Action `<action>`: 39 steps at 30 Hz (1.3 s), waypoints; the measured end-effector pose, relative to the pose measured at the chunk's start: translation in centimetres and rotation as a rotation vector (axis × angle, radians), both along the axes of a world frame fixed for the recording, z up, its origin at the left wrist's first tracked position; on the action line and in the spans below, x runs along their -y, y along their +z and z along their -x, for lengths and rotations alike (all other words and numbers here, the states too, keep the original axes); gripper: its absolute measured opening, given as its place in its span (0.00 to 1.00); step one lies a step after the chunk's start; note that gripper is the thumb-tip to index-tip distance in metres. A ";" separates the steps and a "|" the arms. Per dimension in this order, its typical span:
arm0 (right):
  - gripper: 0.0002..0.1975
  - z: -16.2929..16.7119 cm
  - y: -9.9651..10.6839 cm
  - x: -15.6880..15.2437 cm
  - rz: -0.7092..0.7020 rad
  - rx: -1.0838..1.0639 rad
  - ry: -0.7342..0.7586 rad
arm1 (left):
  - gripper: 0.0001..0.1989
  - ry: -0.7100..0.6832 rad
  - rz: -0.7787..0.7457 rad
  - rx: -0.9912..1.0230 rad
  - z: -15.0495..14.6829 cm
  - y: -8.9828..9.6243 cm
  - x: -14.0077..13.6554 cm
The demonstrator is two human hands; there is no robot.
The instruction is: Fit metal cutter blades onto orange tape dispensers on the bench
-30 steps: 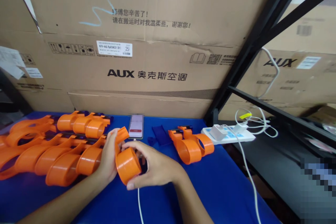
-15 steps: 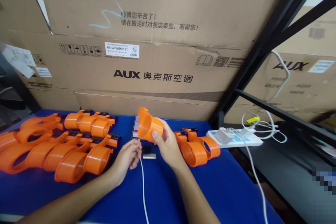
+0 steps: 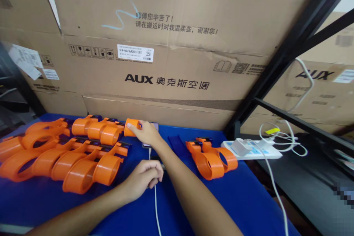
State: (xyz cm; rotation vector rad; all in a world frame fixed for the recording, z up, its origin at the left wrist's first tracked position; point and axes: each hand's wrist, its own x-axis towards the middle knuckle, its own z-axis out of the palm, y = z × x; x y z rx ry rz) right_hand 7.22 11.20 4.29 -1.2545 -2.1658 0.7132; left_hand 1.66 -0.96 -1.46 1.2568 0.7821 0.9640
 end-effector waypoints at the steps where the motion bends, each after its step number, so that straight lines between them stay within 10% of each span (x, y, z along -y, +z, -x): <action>1: 0.24 0.1 -0.2 -0.1 -0.009 0.020 -0.001 | 0.08 -0.007 -0.005 0.002 0.0 0.0 -0.1; 16: 0.24 -5.4 -2.8 -0.7 -0.110 0.151 -0.423 | 0.07 -0.050 -0.131 -0.155 0.4 0.3 0.5; 25: 0.45 -0.2 -2.9 -3.4 0.103 0.533 -0.534 | 0.08 -0.402 -0.191 -0.330 0.8 0.1 1.3; 39: 0.42 0.8 -3.9 -4.1 0.008 0.609 -0.599 | 0.10 -0.393 -0.171 -0.336 1.1 0.5 1.1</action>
